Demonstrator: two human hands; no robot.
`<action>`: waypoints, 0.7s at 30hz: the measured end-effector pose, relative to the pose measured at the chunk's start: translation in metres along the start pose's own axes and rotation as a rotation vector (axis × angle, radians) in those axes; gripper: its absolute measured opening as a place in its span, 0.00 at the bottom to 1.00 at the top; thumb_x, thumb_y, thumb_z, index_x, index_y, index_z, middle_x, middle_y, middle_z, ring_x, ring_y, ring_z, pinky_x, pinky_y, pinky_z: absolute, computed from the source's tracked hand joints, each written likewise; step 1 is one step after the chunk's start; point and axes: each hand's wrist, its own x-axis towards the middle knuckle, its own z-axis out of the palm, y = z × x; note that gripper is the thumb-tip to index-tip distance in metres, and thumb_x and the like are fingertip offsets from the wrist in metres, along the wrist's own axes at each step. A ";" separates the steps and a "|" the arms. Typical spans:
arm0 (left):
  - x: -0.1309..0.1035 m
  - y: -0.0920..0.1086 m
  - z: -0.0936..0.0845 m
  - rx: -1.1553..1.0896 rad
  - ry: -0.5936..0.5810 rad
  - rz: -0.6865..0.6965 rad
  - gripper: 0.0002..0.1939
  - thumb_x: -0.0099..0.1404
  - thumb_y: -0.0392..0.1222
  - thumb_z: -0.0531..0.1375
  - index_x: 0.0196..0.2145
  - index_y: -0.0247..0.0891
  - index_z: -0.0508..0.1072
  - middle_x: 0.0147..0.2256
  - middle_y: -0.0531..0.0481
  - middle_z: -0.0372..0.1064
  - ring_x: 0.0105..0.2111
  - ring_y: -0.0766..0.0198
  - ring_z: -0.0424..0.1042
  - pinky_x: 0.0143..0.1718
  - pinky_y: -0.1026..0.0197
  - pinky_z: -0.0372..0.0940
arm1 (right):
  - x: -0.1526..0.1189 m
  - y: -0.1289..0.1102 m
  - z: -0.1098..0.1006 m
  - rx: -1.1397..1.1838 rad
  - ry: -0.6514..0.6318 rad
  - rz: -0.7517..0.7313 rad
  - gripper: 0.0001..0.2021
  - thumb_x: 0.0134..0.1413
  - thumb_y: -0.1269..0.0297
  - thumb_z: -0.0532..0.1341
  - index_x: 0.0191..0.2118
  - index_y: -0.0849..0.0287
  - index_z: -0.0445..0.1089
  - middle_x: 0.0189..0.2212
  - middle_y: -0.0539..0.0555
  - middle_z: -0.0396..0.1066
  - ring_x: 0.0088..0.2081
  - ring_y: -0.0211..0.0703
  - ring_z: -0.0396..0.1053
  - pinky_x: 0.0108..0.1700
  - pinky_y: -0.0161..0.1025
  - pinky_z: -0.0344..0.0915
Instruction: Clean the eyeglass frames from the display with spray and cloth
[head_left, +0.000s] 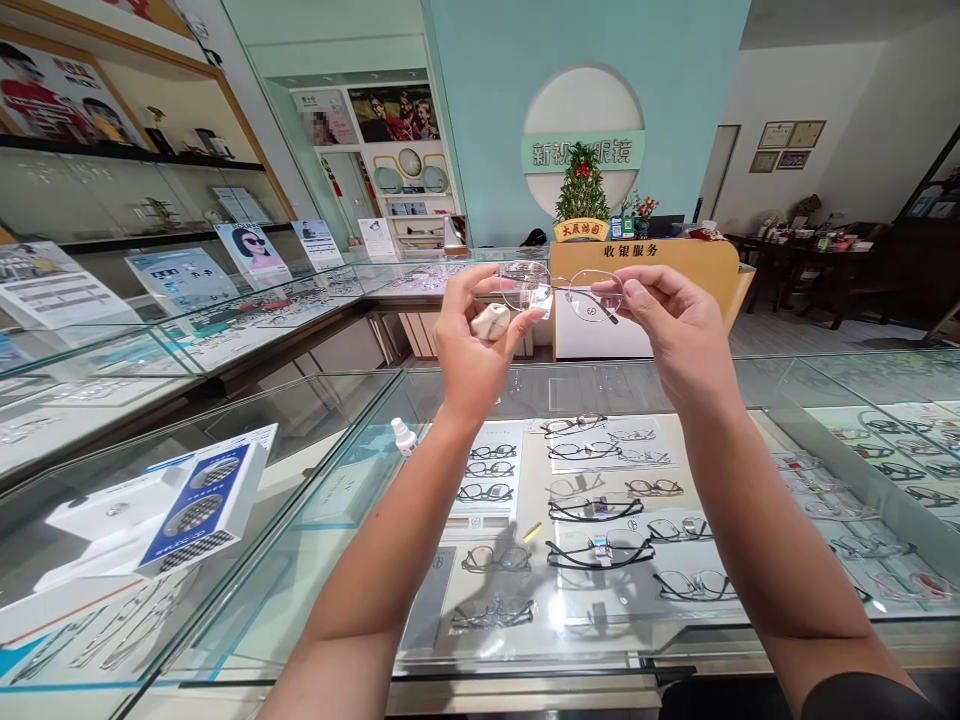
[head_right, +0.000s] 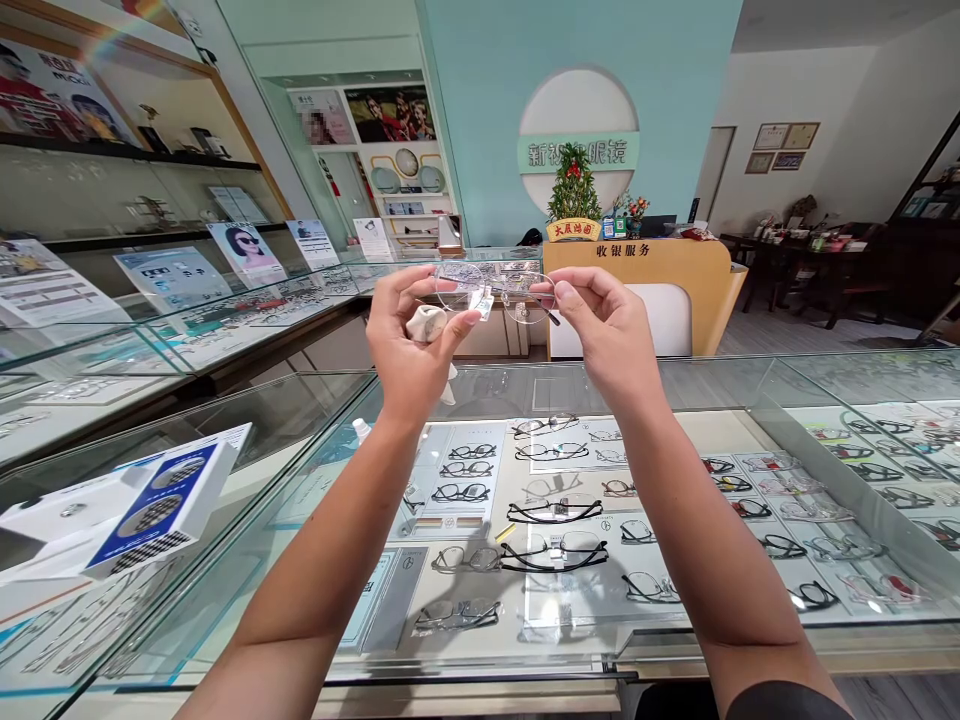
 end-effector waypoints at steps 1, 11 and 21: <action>0.000 0.000 0.000 0.012 0.006 0.008 0.31 0.62 0.60 0.74 0.57 0.49 0.72 0.48 0.46 0.78 0.40 0.61 0.77 0.38 0.57 0.74 | 0.000 0.000 0.000 -0.003 -0.002 0.005 0.14 0.64 0.47 0.69 0.45 0.52 0.78 0.45 0.55 0.83 0.51 0.48 0.80 0.59 0.50 0.75; 0.000 -0.005 -0.001 0.060 0.026 0.145 0.31 0.63 0.61 0.73 0.57 0.48 0.72 0.50 0.47 0.77 0.45 0.58 0.77 0.40 0.56 0.71 | 0.001 -0.001 -0.005 -0.044 -0.005 0.048 0.10 0.64 0.52 0.67 0.44 0.51 0.79 0.44 0.53 0.83 0.49 0.46 0.79 0.58 0.50 0.73; 0.000 0.005 -0.007 0.076 -0.224 0.226 0.34 0.60 0.66 0.72 0.55 0.44 0.76 0.48 0.45 0.81 0.32 0.65 0.70 0.33 0.59 0.67 | 0.000 -0.011 -0.009 -0.196 -0.322 0.119 0.14 0.59 0.47 0.71 0.37 0.53 0.80 0.43 0.54 0.82 0.45 0.47 0.75 0.52 0.48 0.68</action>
